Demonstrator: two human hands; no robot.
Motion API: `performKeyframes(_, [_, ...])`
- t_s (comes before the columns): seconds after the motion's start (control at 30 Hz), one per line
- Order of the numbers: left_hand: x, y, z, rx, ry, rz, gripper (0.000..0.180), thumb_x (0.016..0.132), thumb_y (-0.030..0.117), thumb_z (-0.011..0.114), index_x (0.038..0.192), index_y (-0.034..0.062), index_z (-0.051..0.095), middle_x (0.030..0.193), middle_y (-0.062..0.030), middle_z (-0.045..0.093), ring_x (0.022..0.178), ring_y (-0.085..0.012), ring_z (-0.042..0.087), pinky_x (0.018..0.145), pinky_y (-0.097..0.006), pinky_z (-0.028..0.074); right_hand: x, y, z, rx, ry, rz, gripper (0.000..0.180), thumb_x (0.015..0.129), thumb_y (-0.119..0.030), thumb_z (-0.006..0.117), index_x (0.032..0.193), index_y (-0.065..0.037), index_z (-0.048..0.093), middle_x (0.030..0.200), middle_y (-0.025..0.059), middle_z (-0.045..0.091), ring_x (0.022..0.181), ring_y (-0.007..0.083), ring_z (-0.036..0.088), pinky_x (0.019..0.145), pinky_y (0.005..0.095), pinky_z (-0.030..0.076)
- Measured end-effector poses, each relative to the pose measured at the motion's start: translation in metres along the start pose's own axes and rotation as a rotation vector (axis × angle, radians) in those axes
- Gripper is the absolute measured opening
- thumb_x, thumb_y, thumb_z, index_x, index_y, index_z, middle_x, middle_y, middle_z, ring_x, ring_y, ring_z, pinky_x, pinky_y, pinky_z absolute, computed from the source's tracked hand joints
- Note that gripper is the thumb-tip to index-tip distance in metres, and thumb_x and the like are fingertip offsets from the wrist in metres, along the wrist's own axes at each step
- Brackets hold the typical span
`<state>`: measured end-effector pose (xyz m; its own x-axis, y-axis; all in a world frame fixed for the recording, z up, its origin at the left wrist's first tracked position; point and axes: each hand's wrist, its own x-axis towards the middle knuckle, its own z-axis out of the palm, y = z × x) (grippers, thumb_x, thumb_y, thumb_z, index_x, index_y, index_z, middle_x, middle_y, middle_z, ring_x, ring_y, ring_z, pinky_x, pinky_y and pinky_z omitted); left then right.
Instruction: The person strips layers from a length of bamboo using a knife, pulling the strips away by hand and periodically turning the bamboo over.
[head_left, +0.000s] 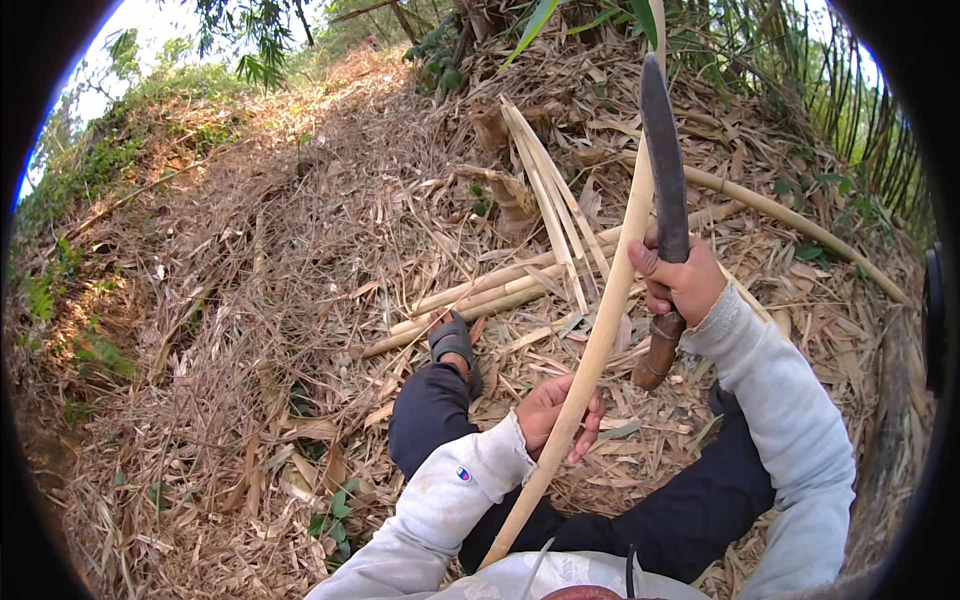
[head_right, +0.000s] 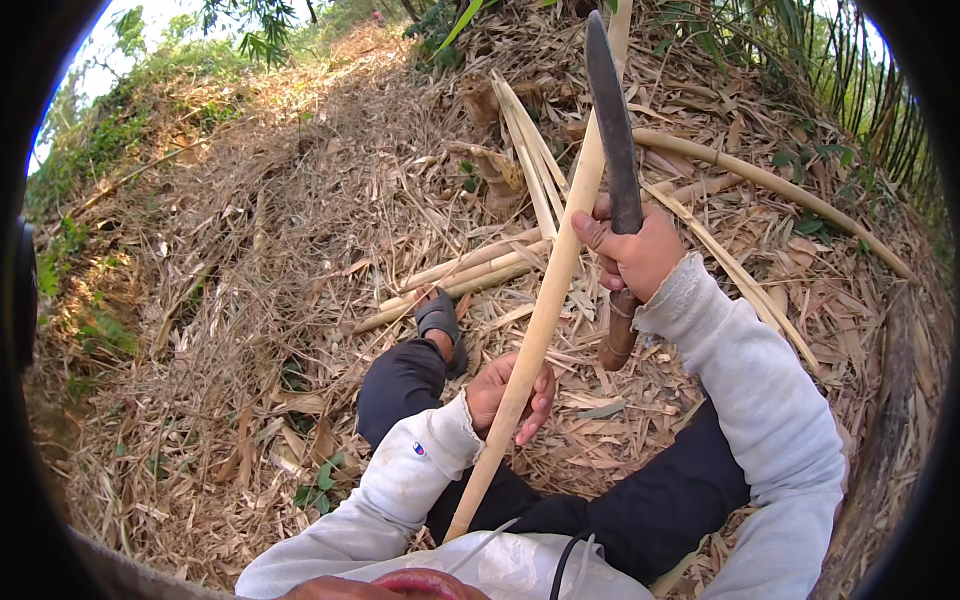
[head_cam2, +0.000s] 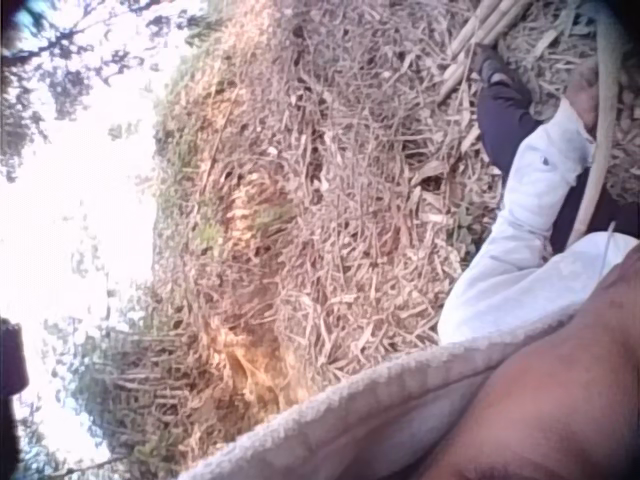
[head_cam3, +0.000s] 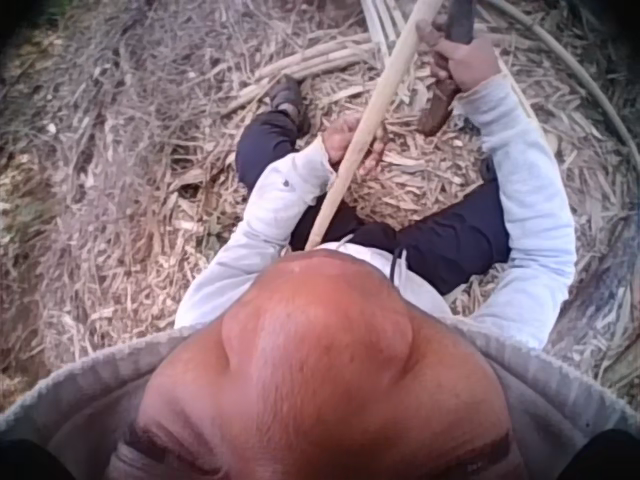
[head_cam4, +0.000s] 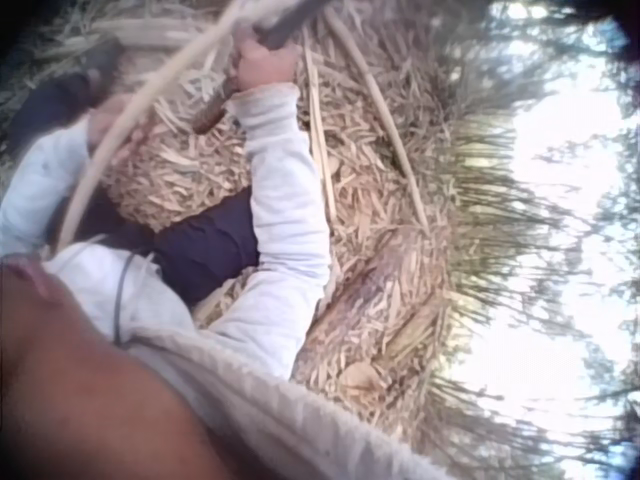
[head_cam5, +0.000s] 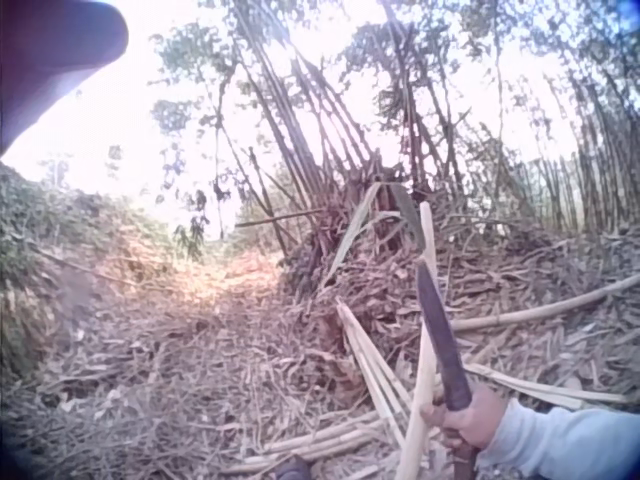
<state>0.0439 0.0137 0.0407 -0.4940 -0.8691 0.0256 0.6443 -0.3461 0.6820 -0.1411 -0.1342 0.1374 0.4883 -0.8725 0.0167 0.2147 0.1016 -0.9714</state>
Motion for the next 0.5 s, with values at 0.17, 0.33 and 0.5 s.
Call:
performKeyframes(0.17, [-0.005, 0.002, 0.0, 0.253, 0.159, 0.077, 0.014, 0.097, 0.015, 0.053, 0.102, 0.0017, 0.052, 0.082, -0.0084, 0.058, 0.058, -0.0168, 0.061, 0.045, -0.027, 0.05, 0.0, 0.0, -0.001, -0.005, 0.03, -0.005, 0.032, 0.087, -0.024, 0.073, 0.099, 0.001, 0.056, 0.06, -0.0021, 0.046, 0.044, 0.0064, 0.039, 0.039, 0.0234, 0.034])
performKeyframes(0.33, [-0.007, 0.004, -0.002, 0.517, 0.196, 0.186, 0.019, 0.101, 0.019, 0.047, 0.101, 0.0006, 0.051, 0.079, -0.0068, 0.059, 0.057, -0.0144, 0.061, 0.048, -0.024, 0.049, 0.001, 0.002, 0.001, -0.031, 0.09, -0.016, 0.032, 0.086, -0.023, 0.074, 0.098, 0.001, 0.055, 0.064, -0.001, 0.048, 0.045, 0.0065, 0.04, 0.039, 0.0226, 0.035])
performKeyframes(0.5, [-0.008, 0.014, 0.008, 0.668, 0.363, 0.266, 0.018, 0.101, 0.02, 0.047, 0.098, 0.0026, 0.051, 0.077, -0.0014, 0.057, 0.061, -0.0084, 0.054, 0.056, -0.021, 0.044, -0.001, -0.001, 0.001, -0.001, 0.079, -0.046, 0.032, 0.086, -0.022, 0.074, 0.098, 0.001, 0.054, 0.066, -0.0009, 0.049, 0.045, 0.0065, 0.041, 0.04, 0.0226, 0.035])
